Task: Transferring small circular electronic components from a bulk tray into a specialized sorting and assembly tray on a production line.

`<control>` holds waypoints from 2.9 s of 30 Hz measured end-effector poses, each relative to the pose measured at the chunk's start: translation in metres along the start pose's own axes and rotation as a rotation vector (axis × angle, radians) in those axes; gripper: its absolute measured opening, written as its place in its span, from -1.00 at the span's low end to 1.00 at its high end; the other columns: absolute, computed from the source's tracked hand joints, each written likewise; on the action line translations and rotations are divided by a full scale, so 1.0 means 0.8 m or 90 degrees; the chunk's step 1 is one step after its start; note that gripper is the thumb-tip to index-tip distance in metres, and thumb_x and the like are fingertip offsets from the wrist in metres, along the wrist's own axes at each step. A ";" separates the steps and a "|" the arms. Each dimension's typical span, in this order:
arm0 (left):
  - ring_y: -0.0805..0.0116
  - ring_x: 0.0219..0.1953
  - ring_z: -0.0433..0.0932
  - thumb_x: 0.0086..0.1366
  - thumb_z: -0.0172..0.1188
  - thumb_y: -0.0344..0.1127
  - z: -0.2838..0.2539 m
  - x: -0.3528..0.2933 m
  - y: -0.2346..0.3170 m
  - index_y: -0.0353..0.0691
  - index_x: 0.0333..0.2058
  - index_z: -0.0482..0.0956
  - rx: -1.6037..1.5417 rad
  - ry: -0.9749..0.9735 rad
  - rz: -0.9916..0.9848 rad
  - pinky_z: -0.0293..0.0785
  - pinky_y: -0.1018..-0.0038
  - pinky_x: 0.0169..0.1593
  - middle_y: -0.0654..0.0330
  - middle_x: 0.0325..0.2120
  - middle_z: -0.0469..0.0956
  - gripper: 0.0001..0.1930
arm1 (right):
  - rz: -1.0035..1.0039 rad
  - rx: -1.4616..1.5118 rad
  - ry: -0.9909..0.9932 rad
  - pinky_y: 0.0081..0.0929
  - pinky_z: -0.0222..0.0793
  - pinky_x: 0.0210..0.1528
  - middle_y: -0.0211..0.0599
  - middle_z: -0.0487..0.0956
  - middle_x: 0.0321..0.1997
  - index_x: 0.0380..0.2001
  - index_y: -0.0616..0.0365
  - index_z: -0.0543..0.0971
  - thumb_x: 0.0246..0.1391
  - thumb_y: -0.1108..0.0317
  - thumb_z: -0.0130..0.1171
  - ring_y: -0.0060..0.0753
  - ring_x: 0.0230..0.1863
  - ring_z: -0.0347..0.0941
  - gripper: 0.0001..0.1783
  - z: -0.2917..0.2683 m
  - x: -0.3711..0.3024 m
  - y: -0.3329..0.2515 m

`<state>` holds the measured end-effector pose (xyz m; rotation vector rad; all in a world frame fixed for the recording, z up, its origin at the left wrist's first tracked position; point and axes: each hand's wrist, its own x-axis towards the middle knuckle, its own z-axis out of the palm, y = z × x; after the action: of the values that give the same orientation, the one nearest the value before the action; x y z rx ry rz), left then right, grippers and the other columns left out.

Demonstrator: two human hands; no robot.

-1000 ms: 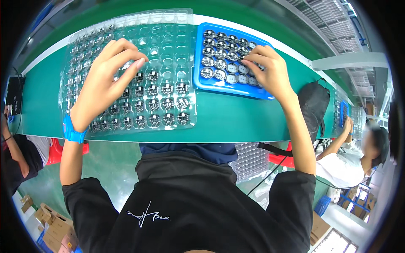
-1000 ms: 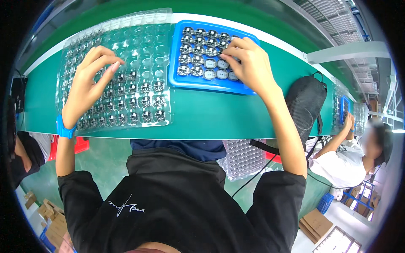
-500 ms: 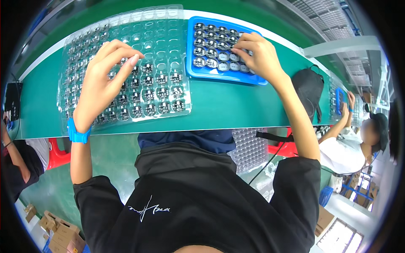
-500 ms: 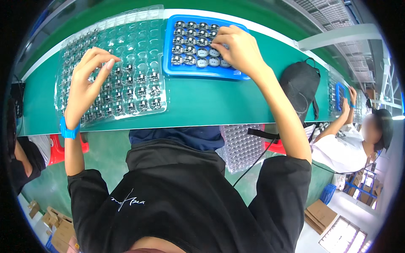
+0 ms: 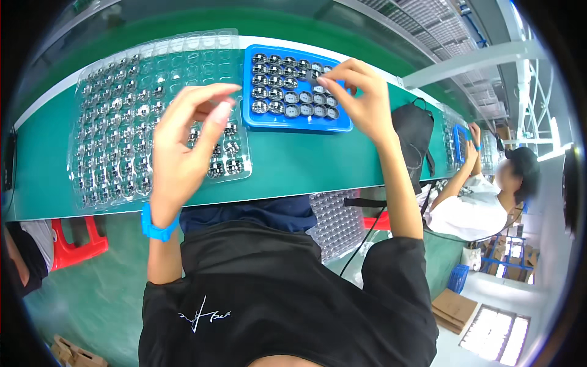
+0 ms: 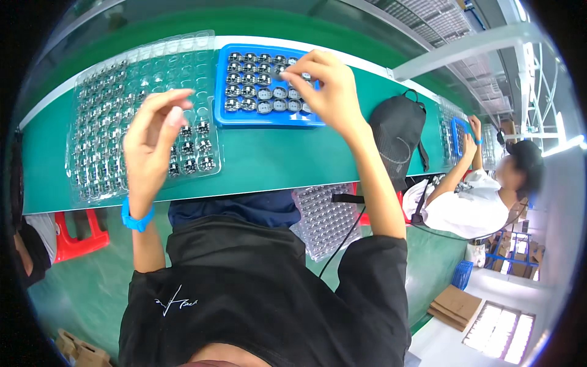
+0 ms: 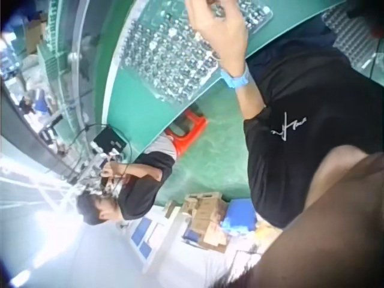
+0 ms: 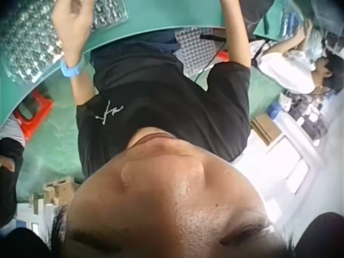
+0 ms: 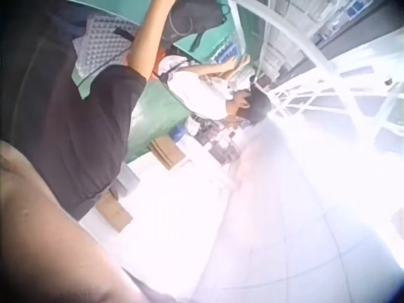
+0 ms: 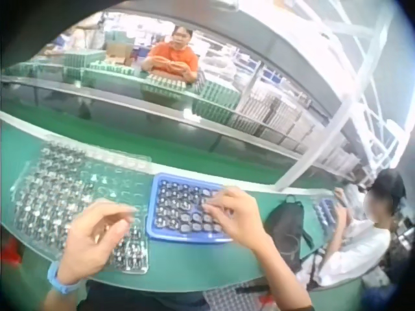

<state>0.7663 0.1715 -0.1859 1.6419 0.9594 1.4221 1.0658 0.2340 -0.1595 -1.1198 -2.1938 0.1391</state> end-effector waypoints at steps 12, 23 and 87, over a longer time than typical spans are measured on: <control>0.36 -0.18 0.64 0.49 0.17 0.05 0.020 -0.126 -0.007 -0.51 0.10 0.49 -0.314 -0.135 -0.228 0.56 0.45 -0.11 0.03 -0.16 0.63 -0.40 | -0.274 0.024 -0.071 -0.55 0.26 -0.49 -0.43 0.57 -0.35 -0.38 0.17 0.65 -0.29 0.37 0.34 -0.50 -0.44 0.46 -0.72 0.012 -0.054 -0.179; 0.48 -0.43 0.56 0.38 0.12 0.38 -0.005 -0.156 -0.021 -0.48 -0.16 0.66 -0.083 -0.202 -0.245 0.41 0.53 -0.39 0.15 -0.44 0.63 -0.21 | -0.217 0.088 -0.134 -0.48 0.28 -0.53 -0.54 0.38 -0.49 -0.42 0.06 0.49 -0.01 0.32 0.23 -0.57 -0.47 0.41 -0.87 0.052 -0.095 -0.192; 0.15 0.07 0.64 0.50 0.06 -0.46 0.009 -0.023 -0.014 -0.47 0.15 0.43 -0.418 -0.172 -0.344 0.63 0.30 0.12 -0.07 0.01 0.59 -0.69 | 0.061 -0.014 -0.166 -0.58 0.33 -0.37 -0.43 0.55 -0.32 -0.12 0.13 0.73 -0.06 0.44 0.52 -0.55 -0.40 0.44 -0.64 0.015 -0.007 0.032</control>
<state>0.7704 0.1594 -0.2050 0.9545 0.6154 0.9642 1.0781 0.2483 -0.1812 -1.2803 -2.3726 0.3200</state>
